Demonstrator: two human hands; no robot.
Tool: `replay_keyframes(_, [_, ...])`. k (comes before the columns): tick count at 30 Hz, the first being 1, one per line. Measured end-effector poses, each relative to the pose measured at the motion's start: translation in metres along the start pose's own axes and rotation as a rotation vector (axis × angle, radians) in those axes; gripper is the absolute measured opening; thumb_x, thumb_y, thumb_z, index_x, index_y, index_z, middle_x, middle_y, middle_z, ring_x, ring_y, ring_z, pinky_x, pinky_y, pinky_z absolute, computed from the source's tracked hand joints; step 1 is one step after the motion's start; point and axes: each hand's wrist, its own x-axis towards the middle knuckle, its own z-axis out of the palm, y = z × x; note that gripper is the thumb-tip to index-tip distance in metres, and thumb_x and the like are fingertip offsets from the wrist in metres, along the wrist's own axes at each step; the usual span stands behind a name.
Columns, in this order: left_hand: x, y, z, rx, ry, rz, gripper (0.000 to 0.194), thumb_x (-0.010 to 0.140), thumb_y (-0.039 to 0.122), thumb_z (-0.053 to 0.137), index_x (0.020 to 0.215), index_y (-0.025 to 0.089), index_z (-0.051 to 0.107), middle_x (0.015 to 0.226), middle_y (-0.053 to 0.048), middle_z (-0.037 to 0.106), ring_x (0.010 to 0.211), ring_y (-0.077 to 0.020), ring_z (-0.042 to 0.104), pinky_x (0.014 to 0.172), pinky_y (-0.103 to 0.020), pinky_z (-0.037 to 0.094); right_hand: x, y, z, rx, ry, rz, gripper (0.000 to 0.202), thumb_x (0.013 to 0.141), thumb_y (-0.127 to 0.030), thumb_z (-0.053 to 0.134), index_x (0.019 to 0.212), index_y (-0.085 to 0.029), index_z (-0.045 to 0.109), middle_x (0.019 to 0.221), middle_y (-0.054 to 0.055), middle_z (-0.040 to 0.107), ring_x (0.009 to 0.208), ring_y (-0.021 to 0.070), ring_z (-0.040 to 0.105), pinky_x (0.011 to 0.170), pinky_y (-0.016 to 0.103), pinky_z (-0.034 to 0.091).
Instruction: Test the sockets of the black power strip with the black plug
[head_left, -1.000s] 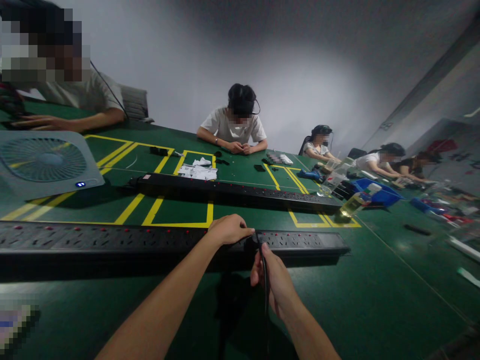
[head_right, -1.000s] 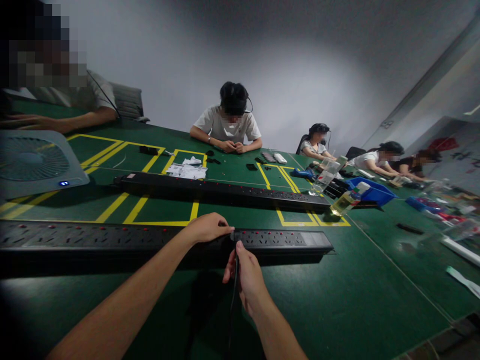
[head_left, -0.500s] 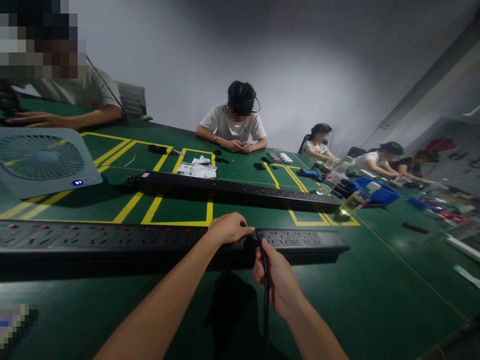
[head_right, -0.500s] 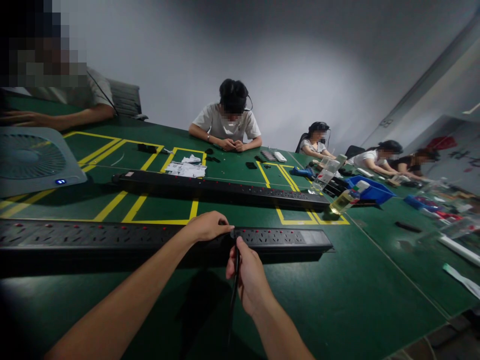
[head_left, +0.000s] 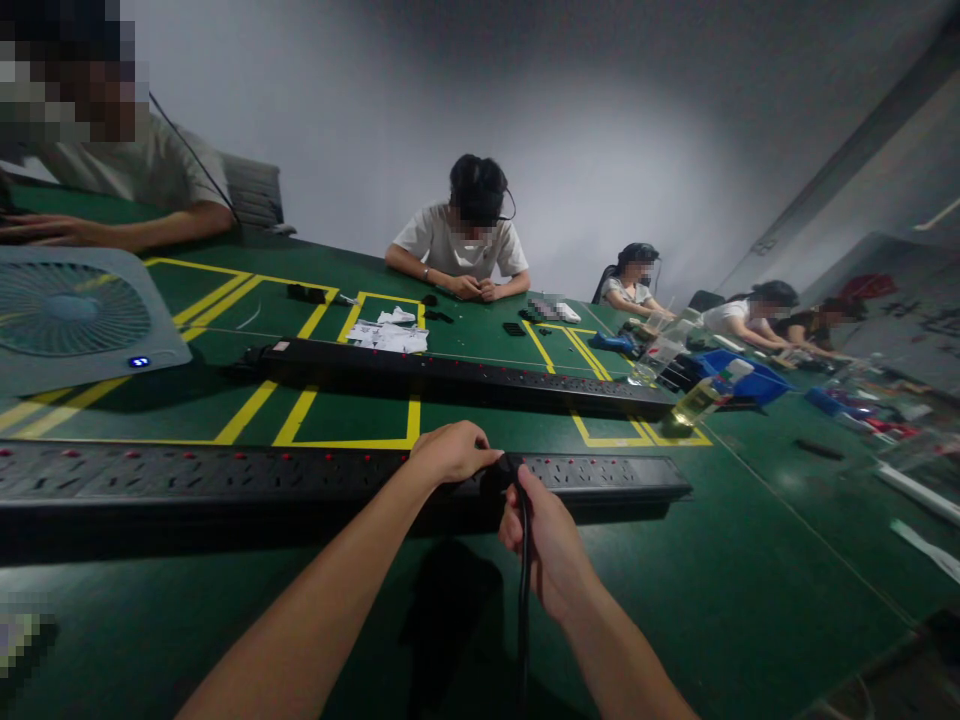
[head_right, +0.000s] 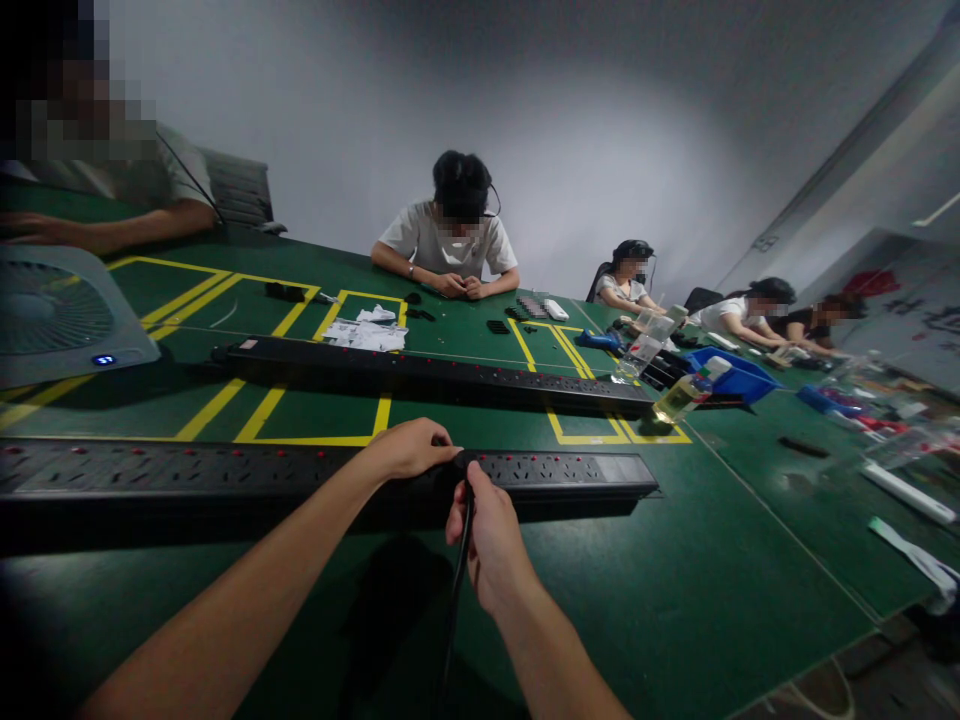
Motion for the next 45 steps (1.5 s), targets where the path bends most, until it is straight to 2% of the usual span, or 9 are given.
replay_keyframes(11, [-0.001, 0.001, -0.002, -0.009, -0.018, -0.002, 0.045, 0.071, 0.066, 0.051, 0.079, 0.026, 0.07, 0.082, -0.003, 0.071, 0.075, -0.0193, 0.062, 0.06, -0.026, 0.039, -0.029, -0.011, -0.013, -0.061, -0.046, -0.154, 0.041, 0.084, -0.054, 0.048, 0.067, -0.018, 0.053, 0.038, -0.003, 0.046, 0.036, 0.0108, 0.04, 0.042, 0.024, 0.027])
replay_keyframes(18, [-0.002, 0.003, -0.006, 0.004, -0.041, 0.006, 0.046, 0.072, 0.066, 0.049, 0.077, 0.025, 0.069, 0.081, -0.004, 0.07, 0.076, -0.0206, 0.062, 0.065, -0.027, 0.041, -0.047, -0.013, -0.039, 0.017, 0.012, -0.153, 0.04, 0.083, -0.055, 0.05, 0.067, -0.019, 0.052, 0.039, -0.002, 0.047, 0.038, 0.0109, 0.04, 0.043, 0.023, 0.028])
replay_keyframes(21, [-0.007, 0.009, -0.008, 0.063, -0.067, 0.067, 0.049, 0.078, 0.065, 0.041, 0.081, 0.025, 0.068, 0.086, -0.005, 0.07, 0.079, -0.0222, 0.063, 0.067, -0.029, 0.041, -0.052, -0.009, -0.053, 0.045, 0.04, -0.158, 0.04, 0.084, -0.055, 0.05, 0.066, -0.018, 0.052, 0.039, -0.002, 0.047, 0.038, 0.0107, 0.04, 0.043, 0.023, 0.029])
replay_keyframes(24, [-0.017, 0.023, 0.001, 0.185, -0.072, 0.193, 0.054, 0.076, 0.069, 0.04, 0.098, 0.026, 0.064, 0.099, -0.007, 0.068, 0.089, -0.0255, 0.062, 0.074, -0.032, 0.042, -0.053, -0.004, -0.065, 0.082, 0.059, -0.164, 0.041, 0.083, -0.055, 0.05, 0.066, -0.018, 0.052, 0.038, -0.002, 0.046, 0.037, 0.0106, 0.041, 0.042, 0.022, 0.029])
replay_keyframes(26, [-0.024, 0.036, 0.014, 0.307, -0.005, 0.247, 0.065, 0.069, 0.073, 0.047, 0.112, 0.025, 0.057, 0.106, -0.01, 0.065, 0.097, -0.0295, 0.059, 0.08, -0.036, 0.041, -0.052, -0.002, -0.071, 0.106, 0.063, -0.16, 0.041, 0.081, -0.056, 0.051, 0.067, -0.018, 0.053, 0.038, -0.002, 0.047, 0.036, 0.0104, 0.041, 0.041, 0.021, 0.028])
replay_keyframes(29, [-0.03, 0.05, 0.033, 0.475, 0.118, 0.232, 0.07, 0.069, 0.072, 0.05, 0.116, 0.02, 0.053, 0.105, -0.014, 0.063, 0.099, -0.0339, 0.057, 0.081, -0.041, 0.04, -0.05, 0.0, -0.077, 0.126, 0.064, -0.143, 0.041, 0.081, -0.057, 0.051, 0.068, -0.017, 0.053, 0.039, -0.002, 0.047, 0.034, 0.0101, 0.042, 0.039, 0.021, 0.027])
replay_keyframes(31, [-0.032, 0.055, 0.039, 0.521, 0.148, 0.224, 0.068, 0.071, 0.069, 0.05, 0.116, 0.019, 0.052, 0.103, -0.014, 0.062, 0.098, -0.0339, 0.057, 0.08, -0.041, 0.04, -0.05, 0.0, -0.08, 0.132, 0.059, -0.136, 0.042, 0.082, -0.057, 0.05, 0.069, -0.017, 0.053, 0.039, -0.002, 0.048, 0.034, 0.0097, 0.042, 0.039, 0.02, 0.027])
replay_keyframes(37, [-0.032, 0.055, 0.033, 0.538, 0.102, 0.231, 0.066, 0.071, 0.07, 0.049, 0.114, 0.021, 0.052, 0.104, -0.011, 0.062, 0.099, -0.0314, 0.057, 0.079, -0.039, 0.04, -0.058, -0.006, -0.089, 0.142, 0.058, -0.144, 0.042, 0.083, -0.055, 0.05, 0.068, -0.016, 0.054, 0.039, -0.002, 0.049, 0.034, 0.0091, 0.043, 0.039, 0.02, 0.028])
replay_keyframes(45, [-0.032, 0.053, 0.031, 0.546, 0.105, 0.249, 0.068, 0.07, 0.07, 0.05, 0.118, 0.021, 0.051, 0.105, -0.011, 0.062, 0.1, -0.0311, 0.057, 0.08, -0.038, 0.04, -0.064, -0.009, -0.103, 0.162, 0.071, -0.153, 0.042, 0.084, -0.055, 0.05, 0.069, -0.016, 0.055, 0.04, -0.002, 0.05, 0.037, 0.0095, 0.044, 0.042, 0.02, 0.03])
